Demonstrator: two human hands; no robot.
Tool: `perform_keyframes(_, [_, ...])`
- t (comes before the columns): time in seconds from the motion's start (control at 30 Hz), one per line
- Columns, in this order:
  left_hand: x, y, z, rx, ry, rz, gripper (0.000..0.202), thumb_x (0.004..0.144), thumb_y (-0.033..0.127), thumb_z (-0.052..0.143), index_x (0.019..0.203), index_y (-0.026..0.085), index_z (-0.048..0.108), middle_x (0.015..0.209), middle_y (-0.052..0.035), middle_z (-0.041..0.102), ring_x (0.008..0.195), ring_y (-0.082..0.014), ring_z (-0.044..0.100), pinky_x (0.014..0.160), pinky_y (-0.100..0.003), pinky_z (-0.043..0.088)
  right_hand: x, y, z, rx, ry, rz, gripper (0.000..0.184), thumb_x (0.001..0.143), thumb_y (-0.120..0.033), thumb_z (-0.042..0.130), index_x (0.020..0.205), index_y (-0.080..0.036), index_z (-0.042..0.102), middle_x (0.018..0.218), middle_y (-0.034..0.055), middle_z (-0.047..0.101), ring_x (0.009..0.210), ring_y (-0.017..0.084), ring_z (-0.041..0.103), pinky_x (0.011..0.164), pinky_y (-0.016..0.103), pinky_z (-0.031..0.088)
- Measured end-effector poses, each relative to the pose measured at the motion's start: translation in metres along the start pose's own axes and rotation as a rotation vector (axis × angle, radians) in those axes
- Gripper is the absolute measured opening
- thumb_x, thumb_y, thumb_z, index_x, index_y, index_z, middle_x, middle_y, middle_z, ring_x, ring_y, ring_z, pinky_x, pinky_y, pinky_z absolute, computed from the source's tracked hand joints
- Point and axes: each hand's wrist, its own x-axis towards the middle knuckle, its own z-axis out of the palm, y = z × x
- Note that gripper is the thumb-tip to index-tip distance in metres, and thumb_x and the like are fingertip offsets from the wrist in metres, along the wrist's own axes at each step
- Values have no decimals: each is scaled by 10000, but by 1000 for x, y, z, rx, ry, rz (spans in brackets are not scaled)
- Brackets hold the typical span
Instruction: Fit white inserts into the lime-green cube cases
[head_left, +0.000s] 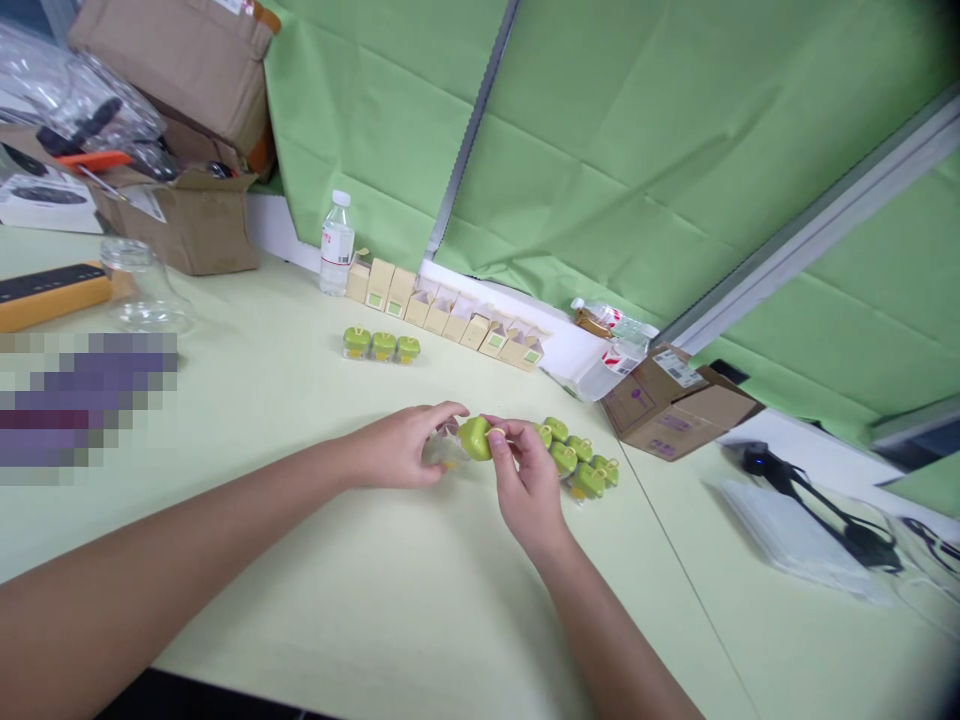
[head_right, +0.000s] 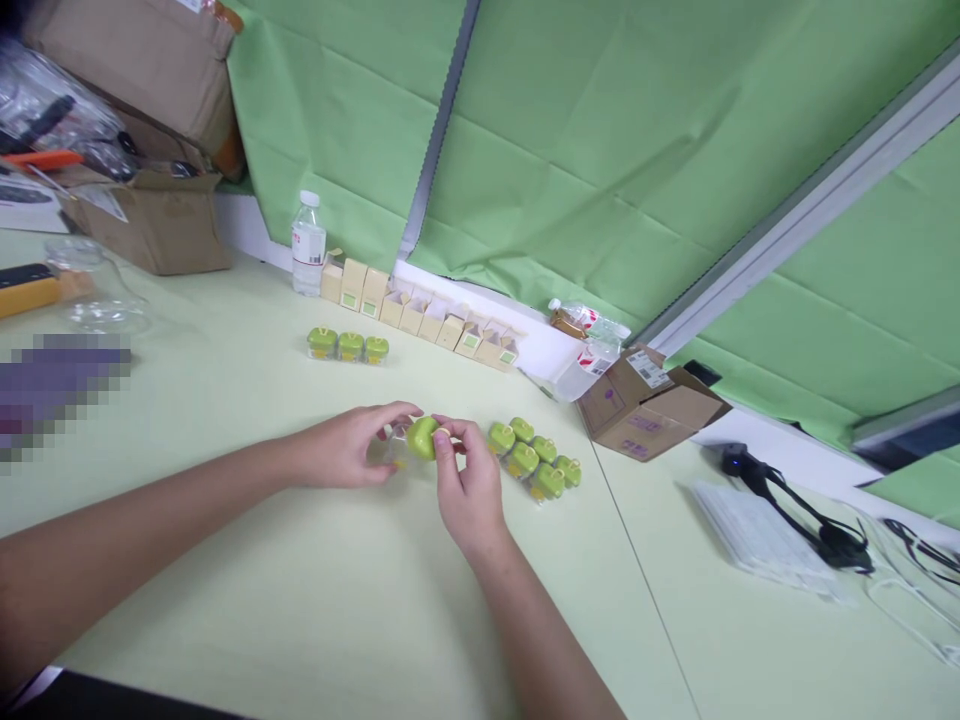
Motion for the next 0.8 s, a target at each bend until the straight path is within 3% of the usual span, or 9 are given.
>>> perform_keyframes(0.2, [-1,4,5,-43,-25,46,683,704,161,635,1359,271,475,1189,-63,649,1058,-246,621,875,-325,496,-2,-3,0,-99,-51,-42,159,959,-377,551,990,-259,653,1151,64,717,996,222,656,855,368,493])
perform_keyframes(0.37, [-1,10,8,-60,-25,32,720,704,166,636,1385,290,438,1163,-51,650,987,-227,637,755,-276,493,-1,-3,0,-81,-46,-56,147,933,-348,593,1001,-266,693,1137,54,730,958,225,666,843,364,501])
perform_keyframes(0.57, [-3,9,12,-26,-44,-37,903,692,172,636,1502,319,265,1098,-37,651,761,-180,630,622,-251,447,-4,-4,3,-157,-124,-116,158,930,-289,595,1015,-286,727,1113,50,733,969,231,672,862,370,513])
perform_keyframes(0.8, [-3,8,14,-15,-60,-25,898,698,181,632,1511,295,268,887,-6,639,641,-162,577,549,-236,397,-6,-3,5,-158,-76,-141,172,924,-273,602,1041,-293,727,1061,43,738,989,239,668,918,396,503])
